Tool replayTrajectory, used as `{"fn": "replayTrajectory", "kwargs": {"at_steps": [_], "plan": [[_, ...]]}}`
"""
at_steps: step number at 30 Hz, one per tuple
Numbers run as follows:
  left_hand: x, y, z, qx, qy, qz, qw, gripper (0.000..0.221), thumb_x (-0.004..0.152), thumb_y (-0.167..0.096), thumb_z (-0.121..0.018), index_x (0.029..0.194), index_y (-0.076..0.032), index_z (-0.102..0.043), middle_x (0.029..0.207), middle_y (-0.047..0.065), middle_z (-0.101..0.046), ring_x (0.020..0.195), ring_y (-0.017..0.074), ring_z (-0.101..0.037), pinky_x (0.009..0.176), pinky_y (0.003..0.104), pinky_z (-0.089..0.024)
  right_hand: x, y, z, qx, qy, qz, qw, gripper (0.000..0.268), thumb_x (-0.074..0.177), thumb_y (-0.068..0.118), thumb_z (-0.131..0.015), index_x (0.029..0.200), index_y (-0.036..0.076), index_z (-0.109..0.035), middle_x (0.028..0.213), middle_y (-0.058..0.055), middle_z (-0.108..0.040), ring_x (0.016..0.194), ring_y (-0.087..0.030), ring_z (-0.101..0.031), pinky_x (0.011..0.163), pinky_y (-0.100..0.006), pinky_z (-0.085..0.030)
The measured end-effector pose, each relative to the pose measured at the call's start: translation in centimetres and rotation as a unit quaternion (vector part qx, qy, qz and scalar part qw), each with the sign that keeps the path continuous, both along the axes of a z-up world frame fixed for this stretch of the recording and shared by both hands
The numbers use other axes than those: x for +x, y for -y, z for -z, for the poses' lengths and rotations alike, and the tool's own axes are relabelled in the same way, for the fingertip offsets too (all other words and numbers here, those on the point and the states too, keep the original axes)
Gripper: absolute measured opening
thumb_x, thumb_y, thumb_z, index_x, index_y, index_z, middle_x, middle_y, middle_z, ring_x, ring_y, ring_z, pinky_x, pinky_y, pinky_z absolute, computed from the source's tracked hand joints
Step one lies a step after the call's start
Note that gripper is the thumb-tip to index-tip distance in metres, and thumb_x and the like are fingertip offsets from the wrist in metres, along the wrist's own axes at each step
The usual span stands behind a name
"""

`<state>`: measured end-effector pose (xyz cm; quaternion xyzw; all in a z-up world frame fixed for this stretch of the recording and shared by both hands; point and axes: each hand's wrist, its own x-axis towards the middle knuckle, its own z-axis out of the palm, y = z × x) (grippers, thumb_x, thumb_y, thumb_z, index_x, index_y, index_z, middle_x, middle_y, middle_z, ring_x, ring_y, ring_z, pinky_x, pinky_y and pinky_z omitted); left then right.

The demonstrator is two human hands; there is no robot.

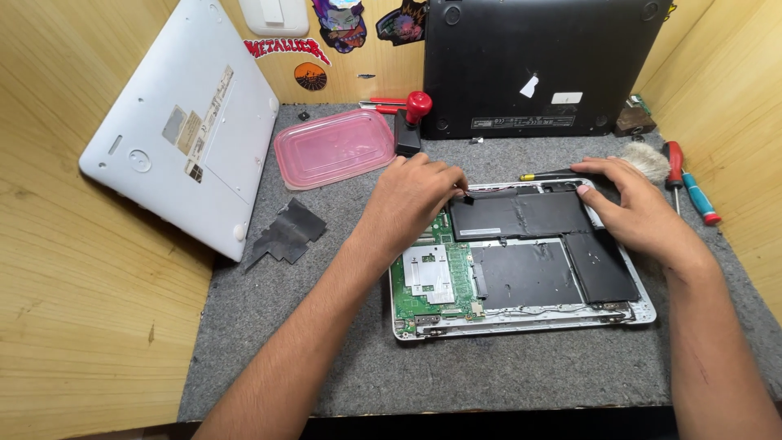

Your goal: Disassembling a laptop by removing the back cover and unscrewing internal components at a repair bench.

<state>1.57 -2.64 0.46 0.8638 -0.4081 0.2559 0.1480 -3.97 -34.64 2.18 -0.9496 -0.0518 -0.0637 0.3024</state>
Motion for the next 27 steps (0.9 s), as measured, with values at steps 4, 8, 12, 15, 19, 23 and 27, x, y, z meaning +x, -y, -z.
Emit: {"fn": "replayTrajectory", "kwargs": {"at_steps": [4, 8, 12, 15, 19, 23, 27], "plan": [[0.3, -0.8, -0.4, -0.021, -0.056, 0.017, 0.998, 0.008, 0.096, -0.028, -0.069, 0.099, -0.021, -0.07, 0.099, -0.007, -0.077, 0.087, 0.0244, -0.063, 0.069, 0.041, -0.043, 0.0, -0.1, 0.0, 0.002, -0.008, 0.005, 1.0, 0.038, 0.101, 0.021, -0.054, 0.136, 0.007, -0.062, 0.144, -0.011, -0.058, 0.138, -0.025, -0.05, 0.117, -0.04, -0.033], [0.5, -0.9, -0.2, -0.022, -0.062, 0.02, 0.998, 0.005, 0.095, -0.025, -0.071, 0.098, -0.021, -0.072, 0.097, -0.008, -0.077, 0.085, 0.0244, -0.062, 0.069, 0.041, -0.044, -0.2, -0.2, 0.0, 0.009, -0.007, 0.004, 1.0, 0.037, 0.102, 0.019, -0.054, 0.136, 0.007, -0.062, 0.143, -0.011, -0.058, 0.137, -0.024, -0.05, 0.116, -0.04, -0.033], [0.5, -0.9, -0.1, -0.04, -0.026, 0.006, 0.999, 0.007, 0.094, -0.027, -0.073, 0.095, -0.021, -0.074, 0.097, -0.005, -0.073, 0.085, 0.0222, -0.058, 0.067, 0.039, -0.046, 0.0, 0.2, 0.3, 0.005, 0.01, -0.008, 1.0, 0.037, 0.101, 0.018, -0.056, 0.136, 0.007, -0.062, 0.143, -0.013, -0.058, 0.138, -0.026, -0.05, 0.117, -0.04, -0.033], [0.4, -1.0, -0.1, -0.075, -0.027, -0.023, 0.997, 0.014, 0.089, -0.03, -0.08, 0.086, -0.019, -0.072, 0.098, -0.002, -0.068, 0.091, 0.0216, -0.057, 0.066, 0.037, -0.048, -0.3, -0.3, -0.1, 0.011, -0.005, 0.005, 1.0, 0.037, 0.101, 0.019, -0.055, 0.136, 0.008, -0.062, 0.143, -0.012, -0.057, 0.137, -0.024, -0.05, 0.117, -0.039, -0.032], [0.4, -0.9, 0.2, -0.057, -0.105, -0.036, 0.992, 0.013, 0.093, -0.031, -0.072, 0.092, -0.019, -0.074, 0.102, 0.0, -0.07, 0.092, 0.0233, -0.059, 0.074, 0.04, -0.05, -0.3, -0.4, -0.3, 0.008, -0.016, 0.016, 1.0, 0.04, 0.101, 0.02, -0.055, 0.138, 0.008, -0.061, 0.145, -0.012, -0.056, 0.139, -0.024, -0.049, 0.117, -0.04, -0.033], [0.4, -1.3, -0.1, -0.084, -0.154, -0.036, 0.984, 0.014, 0.091, -0.036, -0.074, 0.087, -0.023, -0.078, 0.1, -0.002, -0.072, 0.089, 0.0219, -0.06, 0.069, 0.039, -0.048, -0.4, -0.4, -0.2, 0.011, -0.007, 0.007, 1.0, 0.038, 0.102, 0.019, -0.055, 0.137, 0.008, -0.062, 0.144, -0.012, -0.057, 0.138, -0.025, -0.05, 0.116, -0.039, -0.033], [0.1, -1.0, -0.2, -0.104, -0.184, -0.078, 0.974, 0.013, 0.09, -0.038, -0.075, 0.094, -0.027, -0.079, 0.1, -0.004, -0.073, 0.095, 0.0198, -0.064, 0.066, 0.038, -0.051, -0.8, -1.3, -1.2, 0.012, -0.033, 0.028, 0.999, 0.039, 0.102, 0.02, -0.054, 0.138, 0.009, -0.061, 0.146, -0.011, -0.056, 0.14, -0.025, -0.048, 0.116, -0.041, -0.033]]}}
